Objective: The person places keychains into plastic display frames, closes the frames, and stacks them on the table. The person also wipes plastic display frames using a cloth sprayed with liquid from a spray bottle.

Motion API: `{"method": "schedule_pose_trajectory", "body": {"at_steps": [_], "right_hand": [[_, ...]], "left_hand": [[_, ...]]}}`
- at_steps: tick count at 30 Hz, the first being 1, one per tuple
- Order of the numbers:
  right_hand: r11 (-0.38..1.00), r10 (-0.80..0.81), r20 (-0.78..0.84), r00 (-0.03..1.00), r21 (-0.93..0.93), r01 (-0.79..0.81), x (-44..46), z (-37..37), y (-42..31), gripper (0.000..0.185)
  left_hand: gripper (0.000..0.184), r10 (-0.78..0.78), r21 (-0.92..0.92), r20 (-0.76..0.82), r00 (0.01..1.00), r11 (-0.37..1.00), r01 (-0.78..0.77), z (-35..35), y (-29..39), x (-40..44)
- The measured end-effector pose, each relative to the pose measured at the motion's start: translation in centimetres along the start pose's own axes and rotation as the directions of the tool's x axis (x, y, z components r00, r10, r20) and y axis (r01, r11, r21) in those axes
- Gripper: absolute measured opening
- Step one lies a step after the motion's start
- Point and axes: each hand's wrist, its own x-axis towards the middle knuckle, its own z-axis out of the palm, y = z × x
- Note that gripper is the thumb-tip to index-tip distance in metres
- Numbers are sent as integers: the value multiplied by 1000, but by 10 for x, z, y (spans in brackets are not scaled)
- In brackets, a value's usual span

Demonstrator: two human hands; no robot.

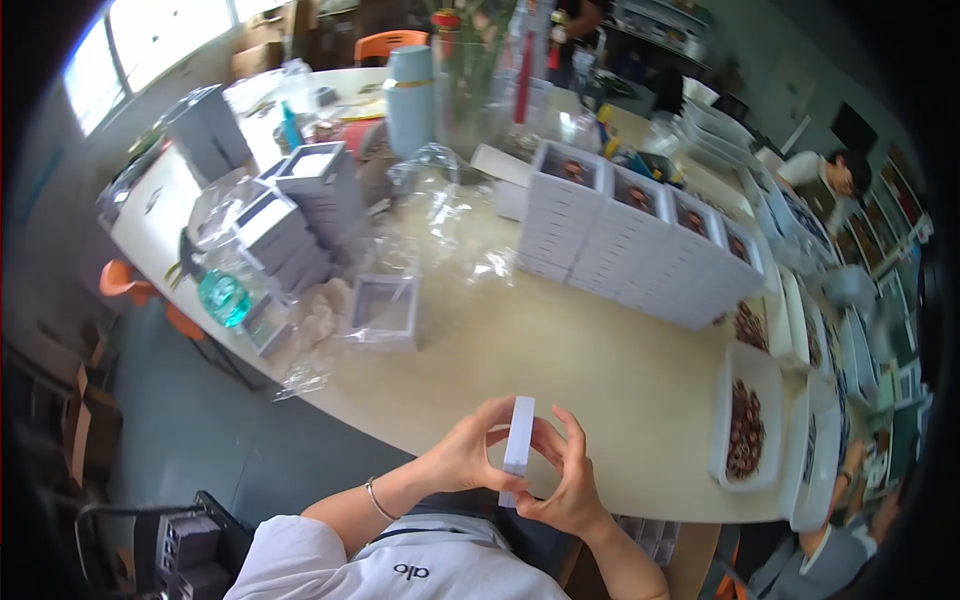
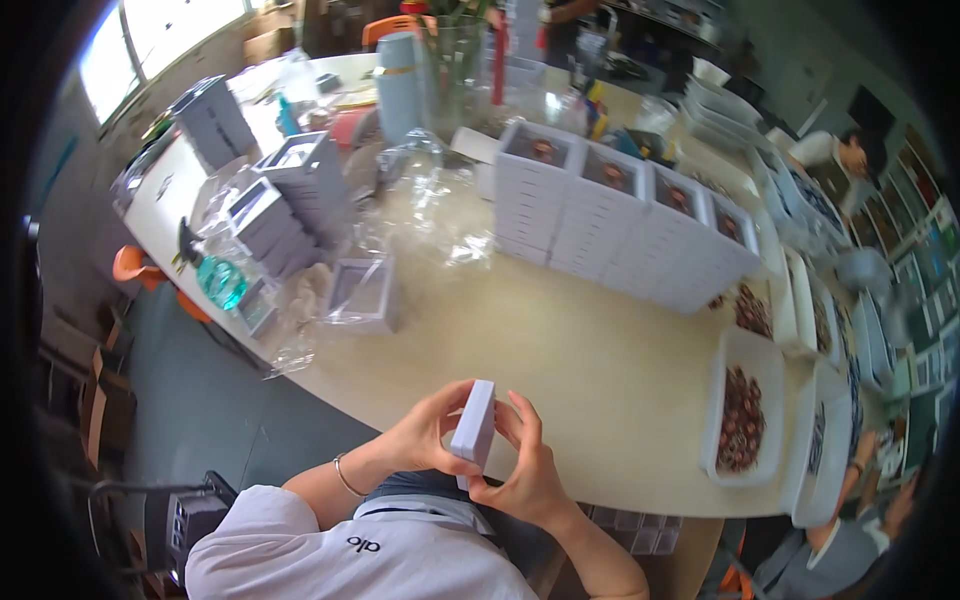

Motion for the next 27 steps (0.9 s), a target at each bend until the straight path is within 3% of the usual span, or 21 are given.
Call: {"method": "schedule_pose_trajectory", "body": {"at_steps": [5, 9, 13, 16, 18, 23, 27], "right_hand": [[998, -49, 197, 979, -32, 56, 32, 47, -17, 103], [1000, -25, 328, 944, 22, 18, 53, 82, -22, 106], [999, 5, 427, 904, 42, -25, 77, 110, -27, 105], [998, 4, 481, 876, 46, -30, 96, 129, -25, 102], [999, 27, 523, 852, -42, -6, 104, 139, -29, 100], [997, 65, 490, 869, -77, -31, 100, 152, -38, 95], [985, 150, 485, 862, -2, -170, 95, 152, -34, 96]], "left_hand": [[94, 169, 135, -211, 963, 981, -142, -31, 16, -58], [95, 158, 153, -304, 940, 981, -116, -59, 20, -95], [96, 192, 92, -352, 916, 981, -170, -88, 15, -119], [97, 148, -79, -397, 906, 978, -194, -105, 11, -128], [102, 98, -105, -474, 875, 980, -167, -112, 4, -131], [101, 82, -67, -498, 863, 989, -132, -113, -1, -139], [99, 76, -90, -451, 889, 987, -130, -113, -8, -139]]}}
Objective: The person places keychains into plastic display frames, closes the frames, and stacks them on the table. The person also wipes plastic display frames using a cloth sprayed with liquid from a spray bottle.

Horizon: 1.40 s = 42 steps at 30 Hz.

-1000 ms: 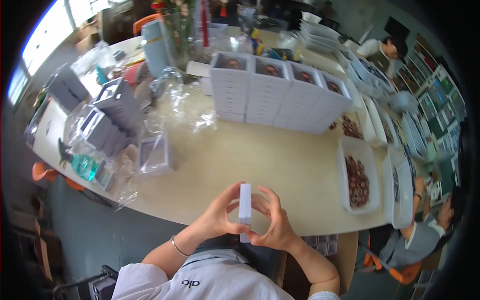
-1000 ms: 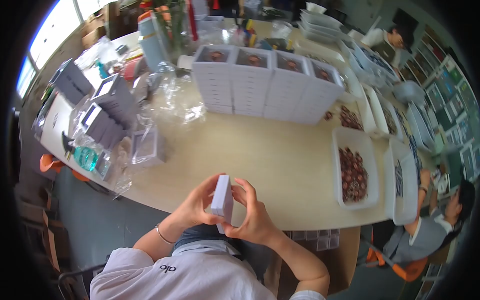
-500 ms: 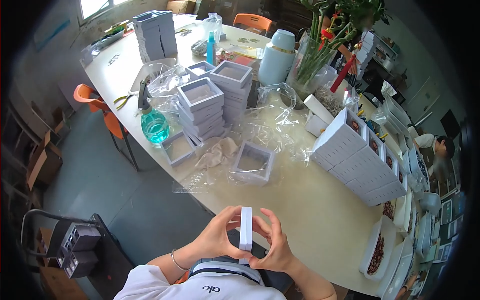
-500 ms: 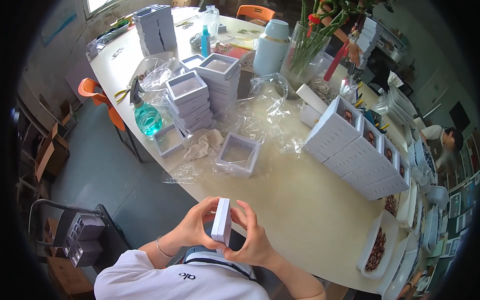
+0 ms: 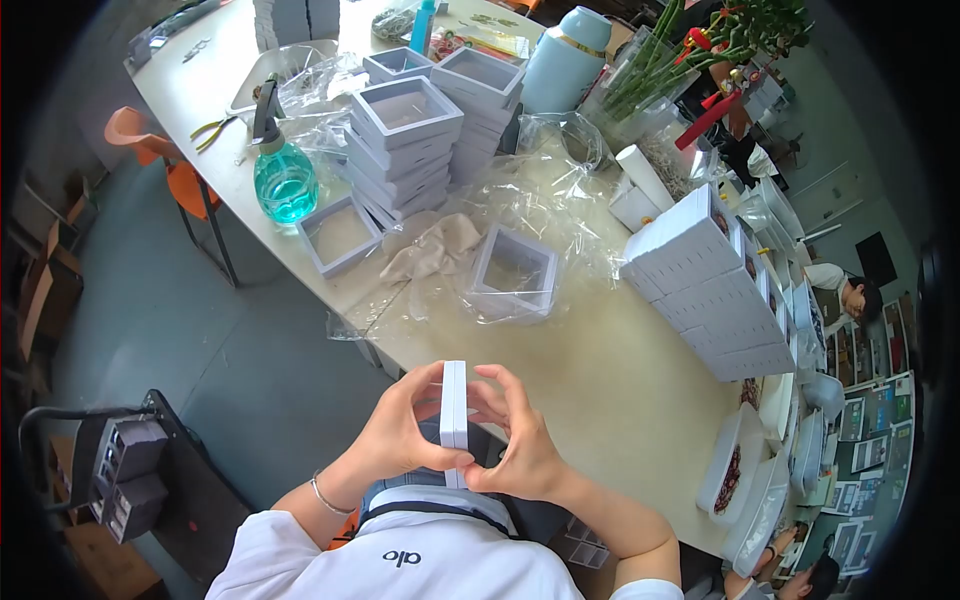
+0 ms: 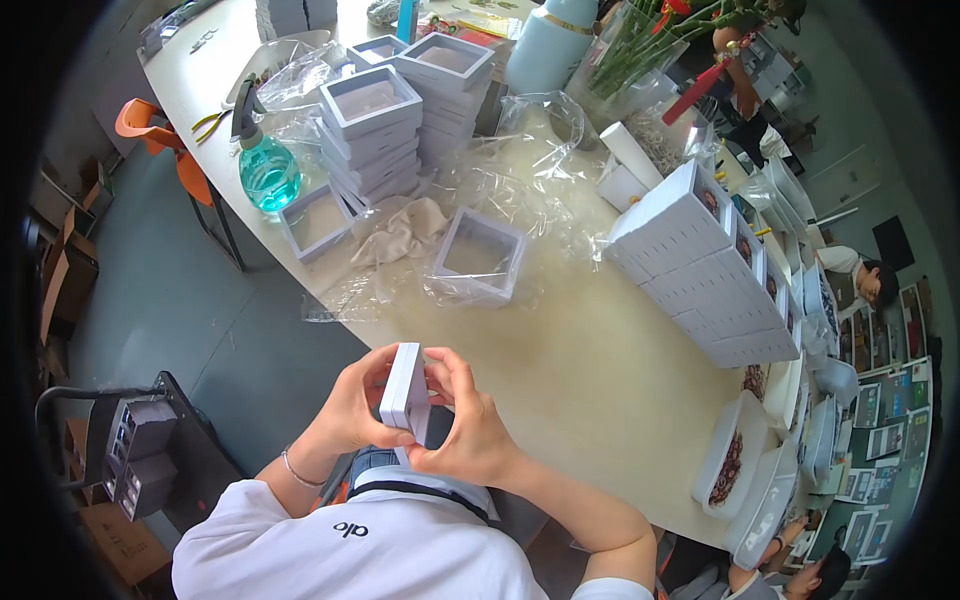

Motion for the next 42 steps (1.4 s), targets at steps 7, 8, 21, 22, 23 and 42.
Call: {"method": "schedule_pose_trajectory", "body": {"at_steps": [7, 8, 21, 22, 23, 42], "right_hand": [[983, 92, 90, 992, 152, -105, 2, -14, -7, 98], [996, 45, 84, 995, 72, -52, 2, -12, -6, 100], [330, -398, 237, 886, -864, 380, 169, 21, -7, 10], [235, -379, 229, 896, -913, 332, 180, 20, 5, 8], [137, -361, 218, 907, -949, 283, 190, 18, 15, 7], [734, 111, -150, 982, 678, 20, 86, 38, 3, 15]], "left_hand": [[105, -25, -186, 73, 997, 982, 38, -5, 4, 2], [107, 5, -168, 62, 998, 986, 5, -4, 5, 3], [103, 344, 198, -364, 865, 937, -290, -49, 17, -26], [103, 377, 274, -364, 852, 917, -289, -51, 16, -28], [102, 405, 347, -364, 838, 895, -282, -54, 14, -31], [101, 698, 779, -380, 607, 595, -197, -58, 15, 2]]}}
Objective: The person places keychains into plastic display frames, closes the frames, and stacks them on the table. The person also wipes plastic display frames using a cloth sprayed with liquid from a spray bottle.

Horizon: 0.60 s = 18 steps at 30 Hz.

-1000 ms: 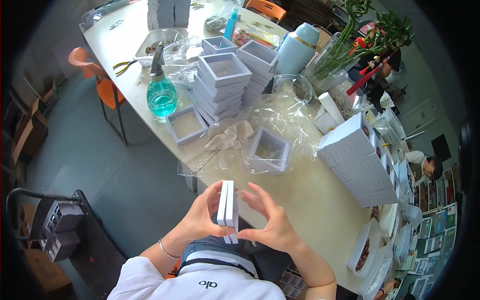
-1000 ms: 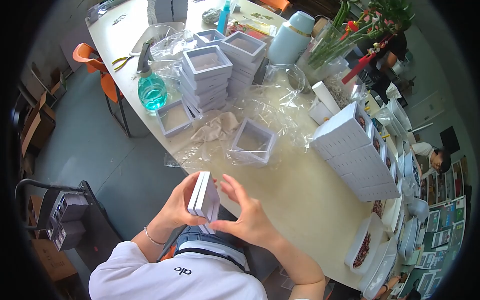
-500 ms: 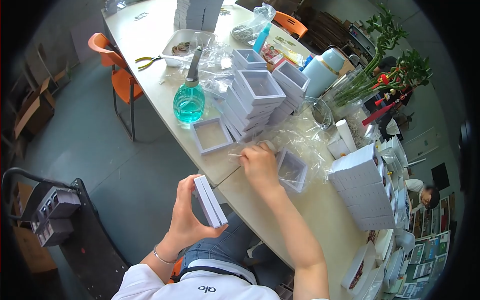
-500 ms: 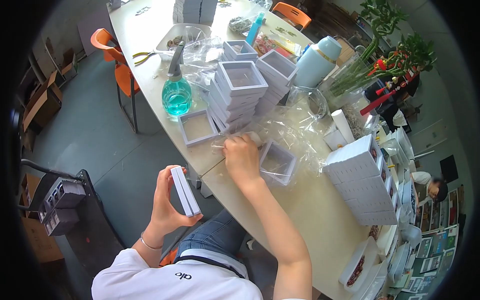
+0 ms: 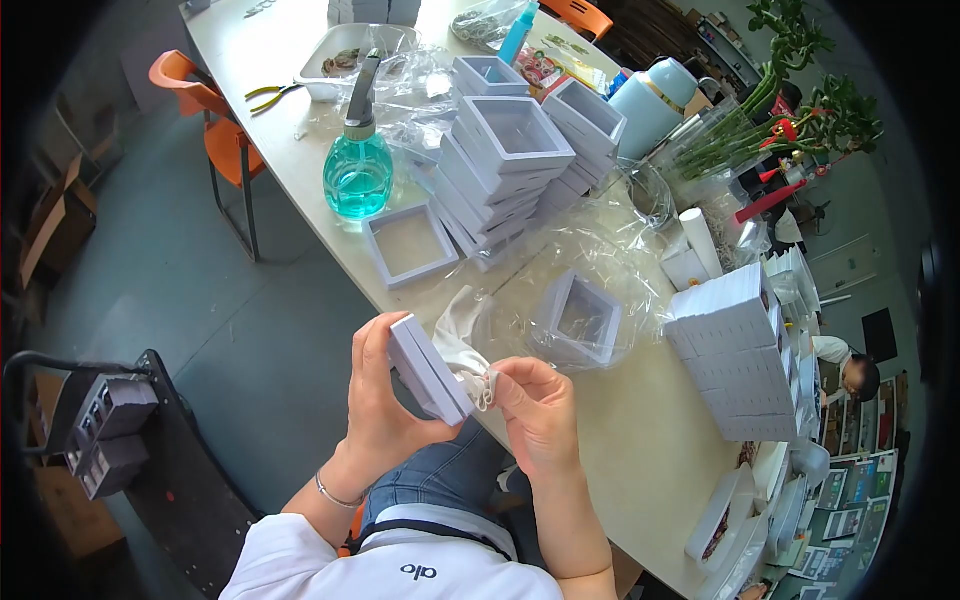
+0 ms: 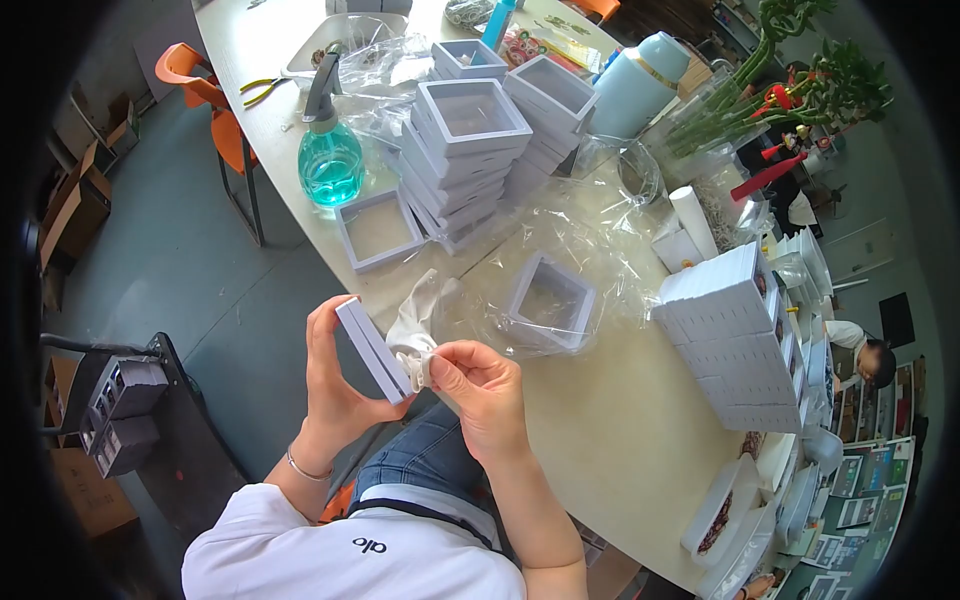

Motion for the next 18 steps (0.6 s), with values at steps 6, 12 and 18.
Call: {"method": "schedule_pose_trajectory", "body": {"at_steps": [6, 12, 18], "right_hand": [[990, -124, 60, 990, -54, 127, -14, 4, 7, 19], [902, -392, -36, 919, -214, 376, -19, 9, 26, 13], [977, -77, -187, 979, 184, 112, -25, 14, 12, 10]], "left_hand": [[104, 11, 21, 11, 1000, 1000, -11, 3, 6, 2], [104, 37, 123, -39, 999, 992, -32, 7, 13, -1], [96, -129, -84, -1, 992, 988, 129, 7, 17, -1]]}}
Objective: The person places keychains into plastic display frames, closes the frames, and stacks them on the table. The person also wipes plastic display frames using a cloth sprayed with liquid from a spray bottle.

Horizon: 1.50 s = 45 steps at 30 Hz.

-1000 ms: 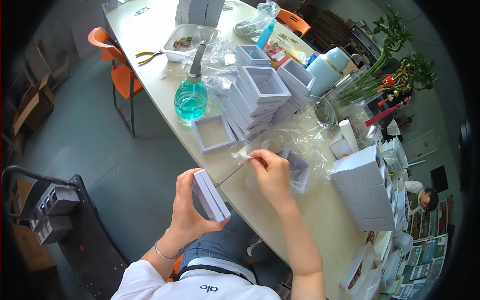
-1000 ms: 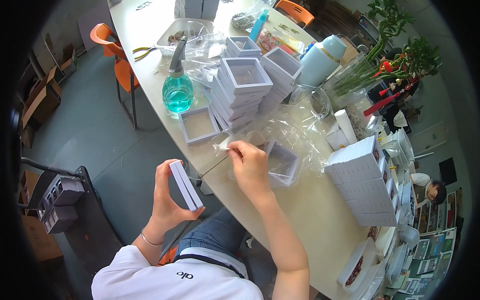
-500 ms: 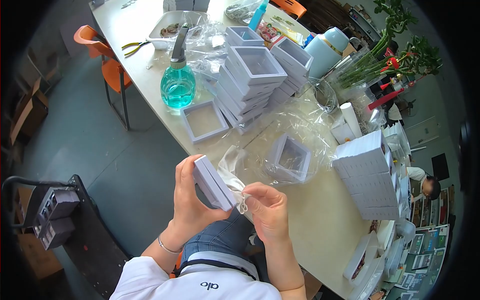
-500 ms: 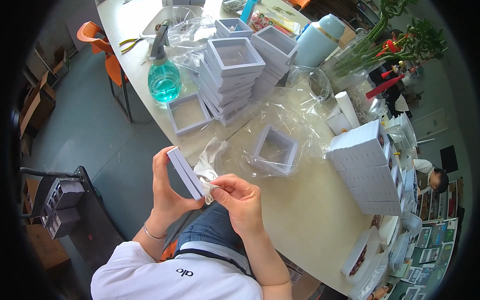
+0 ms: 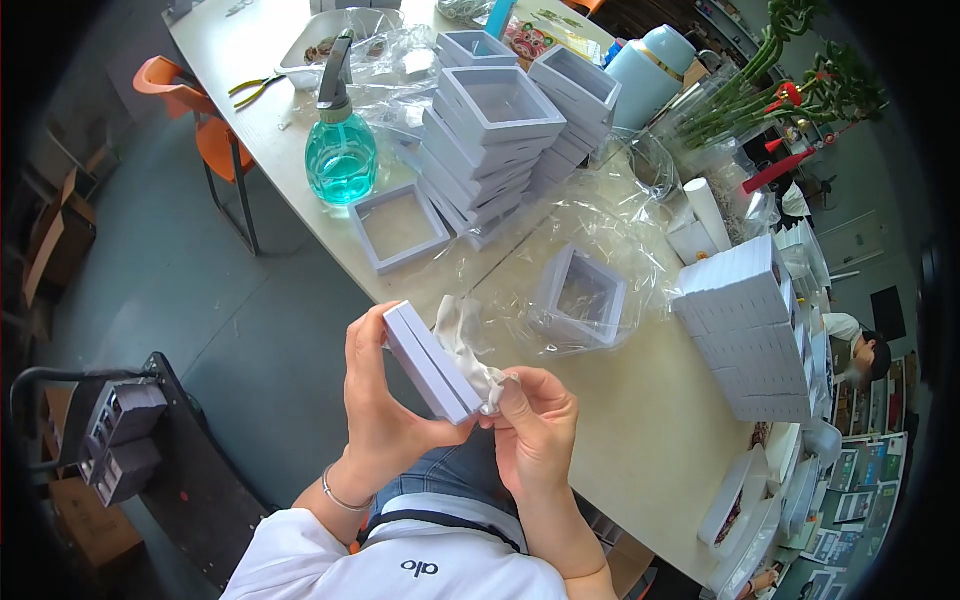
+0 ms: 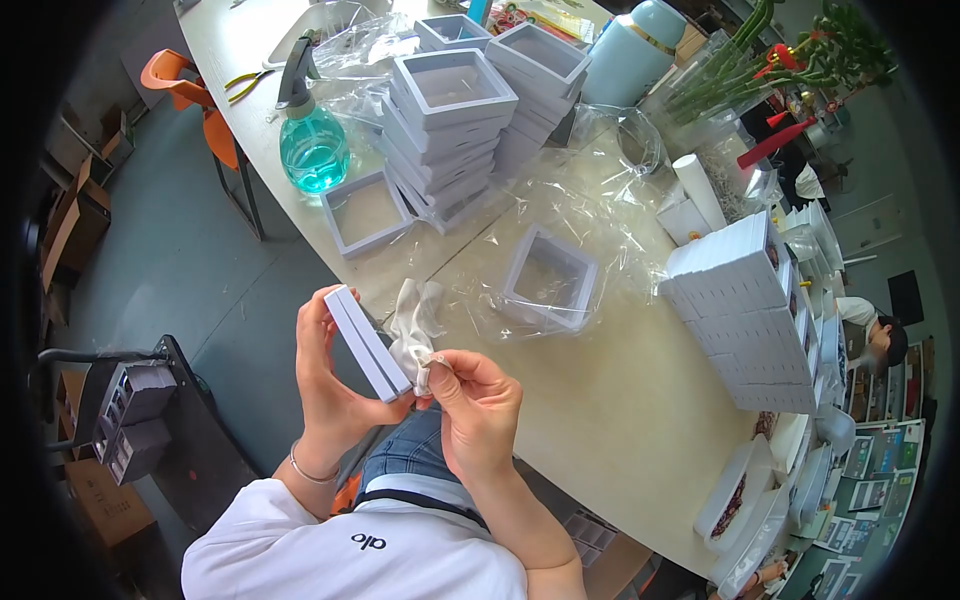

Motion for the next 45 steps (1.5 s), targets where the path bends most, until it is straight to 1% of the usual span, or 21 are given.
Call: {"method": "schedule_pose_trajectory", "body": {"at_steps": [3, 6, 9, 12, 15, 18, 21, 24, 27, 30, 33, 36, 39, 40, 43, 45], "right_hand": [[1000, -22, 43, 999, 1, 22, -1, -2, 2, 13], [994, -95, 35, 995, -51, 96, -4, 5, 4, 15], [972, -178, 50, 983, -149, 184, -5, 7, 8, 17], [975, -115, 36, 993, -185, 120, -3, 2, 7, 18], [987, -70, 69, 995, -138, 79, -3, -1, 4, 17], [995, 65, 66, 996, 74, -70, -1, -2, -4, 18], [990, 70, 66, 995, 118, -77, -1, 0, -3, 17], [995, -89, 76, 993, -36, 92, -3, 3, 5, 17], [990, -106, 27, 994, -96, 108, -1, 0, 9, 16], [987, -134, -68, 989, -104, 126, -2, 6, 9, 16], [974, -150, 22, 988, -170, 152, -7, 6, 7, 16], [996, -85, 43, 995, -7, 86, -8, -2, 4, 17], [992, -58, -10, 998, 114, 59, -5, 0, -6, 18], [989, -86, 45, 995, 127, 79, -5, -3, -7, 19], [995, -82, 80, 993, 69, 77, -7, -1, -10, 18], [994, -109, 107, 988, 35, 106, -7, 0, -7, 16]], "left_hand": [[97, 22, 12, 1, 1000, 1000, -22, -1, -3, 0], [98, 32, 71, -8, 999, 997, -31, 0, -2, 0], [103, 153, 181, -23, 988, 972, -146, 0, 0, 2], [105, 119, 194, -30, 992, 975, -111, 2, -2, 0], [105, 85, 144, -20, 996, 986, -81, 1, -5, 0], [97, 54, 76, -39, 998, 996, -51, 2, -5, 0], [96, 68, 115, -40, 997, 991, -63, 2, -4, 0], [107, 157, 211, -12, 987, 966, -151, -1, 1, 2], [106, 250, 238, -42, 967, 943, -234, 7, -3, -3], [105, 117, 159, 27, 993, 980, -120, 8, -1, -5], [104, 53, 64, 7, 999, 997, -54, 5, -9, -4], [102, 32, 21, 35, 999, 999, -33, 2, -10, -1], [100, -24, -85, 61, 998, 996, 30, 2, -9, -1], [100, -30, -94, 60, 998, 995, 35, 2, -10, -1], [99, -38, -110, 57, 998, 993, 44, 3, -11, -1], [99, -31, -109, 58, 998, 993, 37, 3, -11, 0]]}}
